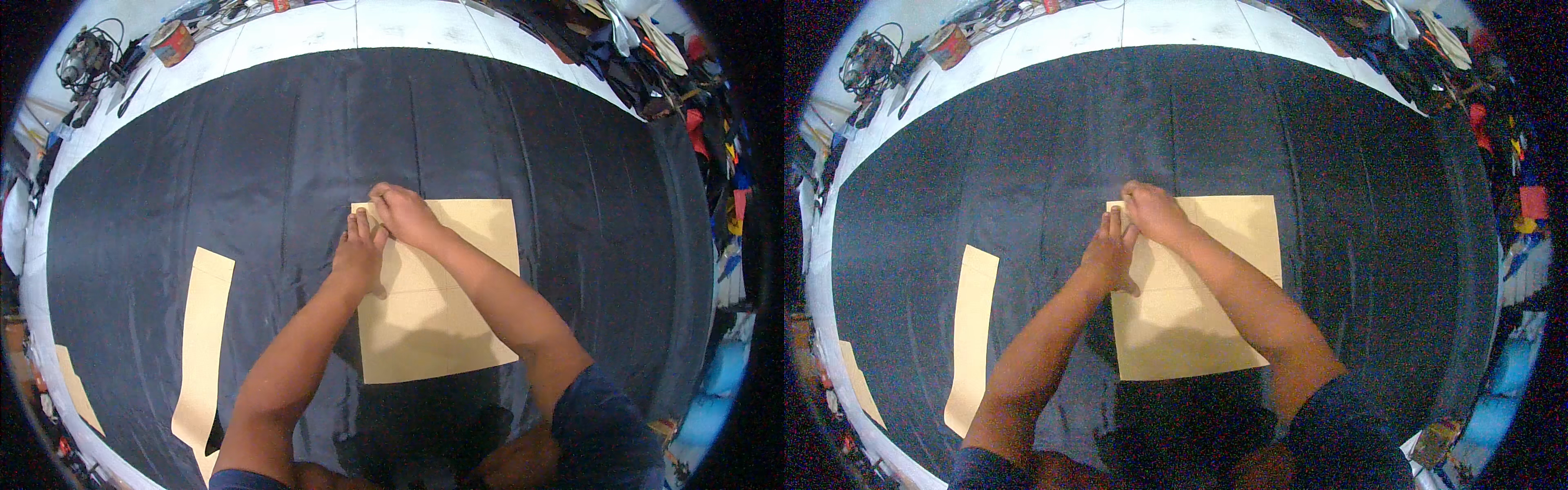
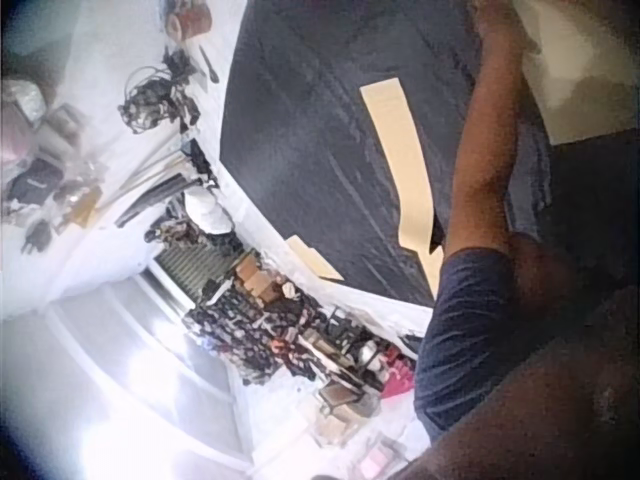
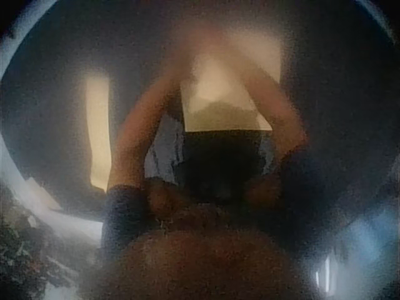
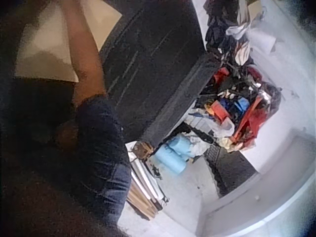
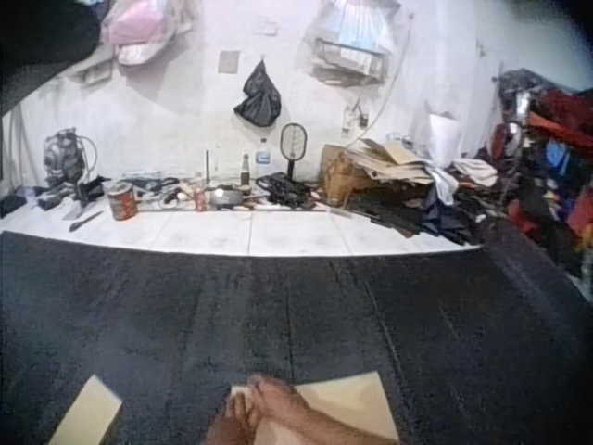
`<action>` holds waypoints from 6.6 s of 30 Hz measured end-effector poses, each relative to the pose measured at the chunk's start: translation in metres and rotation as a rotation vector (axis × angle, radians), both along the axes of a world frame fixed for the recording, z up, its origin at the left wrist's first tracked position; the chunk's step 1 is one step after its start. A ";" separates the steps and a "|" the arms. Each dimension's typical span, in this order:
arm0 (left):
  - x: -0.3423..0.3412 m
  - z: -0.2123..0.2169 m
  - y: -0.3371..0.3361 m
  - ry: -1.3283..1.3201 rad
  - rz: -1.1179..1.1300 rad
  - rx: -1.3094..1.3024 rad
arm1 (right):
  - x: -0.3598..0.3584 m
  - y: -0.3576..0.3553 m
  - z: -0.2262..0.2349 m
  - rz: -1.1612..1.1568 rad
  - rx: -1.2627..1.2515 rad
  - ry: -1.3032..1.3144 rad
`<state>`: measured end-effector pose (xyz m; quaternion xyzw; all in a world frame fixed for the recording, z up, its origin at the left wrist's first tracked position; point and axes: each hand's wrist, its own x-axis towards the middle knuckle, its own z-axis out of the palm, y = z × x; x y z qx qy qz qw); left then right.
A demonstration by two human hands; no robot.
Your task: The person places a rectangular paper template on a large black fabric and uses a pencil to trace its outline. They repeatedly reposition the template and trace its edges to mark multiple sections on the fabric.
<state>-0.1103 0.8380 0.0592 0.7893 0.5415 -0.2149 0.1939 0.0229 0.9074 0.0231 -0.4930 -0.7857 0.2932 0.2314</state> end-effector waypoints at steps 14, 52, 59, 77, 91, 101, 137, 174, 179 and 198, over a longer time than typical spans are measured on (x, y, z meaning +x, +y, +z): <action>0.007 0.005 0.001 0.051 0.001 -0.013 | 0.022 -0.003 -0.004 -0.075 -0.011 -0.019; 0.055 0.001 -0.001 -0.060 0.024 0.109 | 0.160 -0.011 0.007 -0.338 -0.072 -0.028; 0.072 -0.022 0.007 -0.077 -0.190 0.173 | 0.146 -0.007 -0.003 -0.250 -0.035 -0.020; 0.116 -0.003 0.005 -0.069 0.025 0.084 | 0.210 -0.003 -0.006 -0.338 -0.067 -0.019; 0.132 -0.001 0.014 0.016 -0.181 0.172 | 0.239 -0.003 0.008 -0.380 -0.066 -0.098; 0.164 0.006 0.029 0.000 -0.134 0.008 | 0.250 -0.004 0.003 -0.355 -0.030 -0.035; 0.238 0.004 0.035 0.021 -0.085 0.122 | 0.271 -0.012 -0.007 -0.308 0.085 -0.001; 0.245 -0.010 0.045 0.015 -0.037 0.082 | 0.277 -0.028 -0.010 -0.133 0.245 -0.301; 0.242 -0.011 0.043 0.014 -0.031 0.087 | 0.282 -0.082 0.007 -0.006 0.094 -0.364; 0.245 -0.003 0.038 0.046 -0.063 0.123 | 0.292 -0.195 0.010 -0.014 0.158 -0.214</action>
